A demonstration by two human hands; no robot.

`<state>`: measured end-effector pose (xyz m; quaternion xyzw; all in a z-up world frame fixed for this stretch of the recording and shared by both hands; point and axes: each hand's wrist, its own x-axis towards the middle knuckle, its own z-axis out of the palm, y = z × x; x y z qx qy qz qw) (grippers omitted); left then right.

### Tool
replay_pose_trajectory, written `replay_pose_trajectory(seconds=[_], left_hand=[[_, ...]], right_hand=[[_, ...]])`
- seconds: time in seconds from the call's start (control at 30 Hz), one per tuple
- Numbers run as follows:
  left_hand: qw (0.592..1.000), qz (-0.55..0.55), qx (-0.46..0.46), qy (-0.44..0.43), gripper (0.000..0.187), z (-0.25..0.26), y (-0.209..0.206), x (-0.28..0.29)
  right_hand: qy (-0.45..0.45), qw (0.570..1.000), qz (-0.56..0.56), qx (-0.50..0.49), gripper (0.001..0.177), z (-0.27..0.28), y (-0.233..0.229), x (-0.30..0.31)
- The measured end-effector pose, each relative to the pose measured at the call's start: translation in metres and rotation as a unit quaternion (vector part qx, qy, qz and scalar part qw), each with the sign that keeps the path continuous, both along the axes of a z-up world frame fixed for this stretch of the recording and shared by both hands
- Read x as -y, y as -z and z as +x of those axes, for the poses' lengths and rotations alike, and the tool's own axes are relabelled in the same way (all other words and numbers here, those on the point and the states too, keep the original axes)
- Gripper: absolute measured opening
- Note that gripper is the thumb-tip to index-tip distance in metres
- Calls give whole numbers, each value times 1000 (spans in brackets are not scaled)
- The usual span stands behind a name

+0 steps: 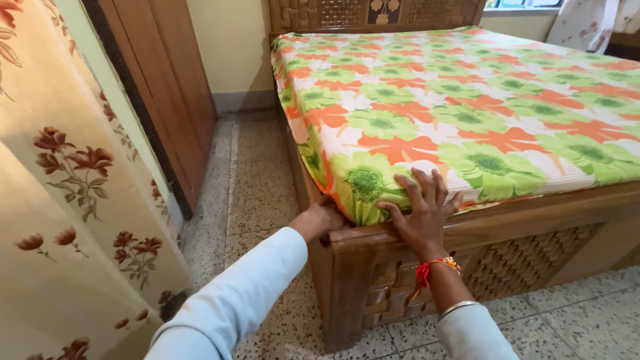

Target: The person fits a patterned sheet over the corners and edges of a mattress, smoothing it down and tucking it into the bed frame by hand.

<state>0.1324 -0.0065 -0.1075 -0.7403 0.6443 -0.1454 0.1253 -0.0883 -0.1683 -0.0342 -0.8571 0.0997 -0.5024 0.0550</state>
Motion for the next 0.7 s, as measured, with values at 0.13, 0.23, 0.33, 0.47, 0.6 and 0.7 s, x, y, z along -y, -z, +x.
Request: replay_pose_trajectory(seconds=[0.13, 0.23, 0.33, 0.47, 0.6, 0.7], left_hand=[[977, 131, -79, -145, 43, -41, -70, -10], [961, 55, -212, -168, 31, -68, -131, -29], [941, -39, -315, -116, 31, -100, -168, -48], [934, -162, -319, 14, 30, -151, -152, -33], [935, -241, -261, -8, 59, -174, -115, 0], [955, -196, -222, -23, 49, -180, -97, 16]], right_hand=[[10, 1000, -14, 3, 61, -2, -2, -1], [8, 1000, -10, -3, 61, -2, -2, -3], [4, 1000, -9, -13, 59, -3, -3, -2], [-16, 999, -21, -23, 56, -5, -4, 0], [-180, 958, 196, -108, 32, -16, -15, 29], [-291, 879, 377, 8, 42, -51, -21, 71]])
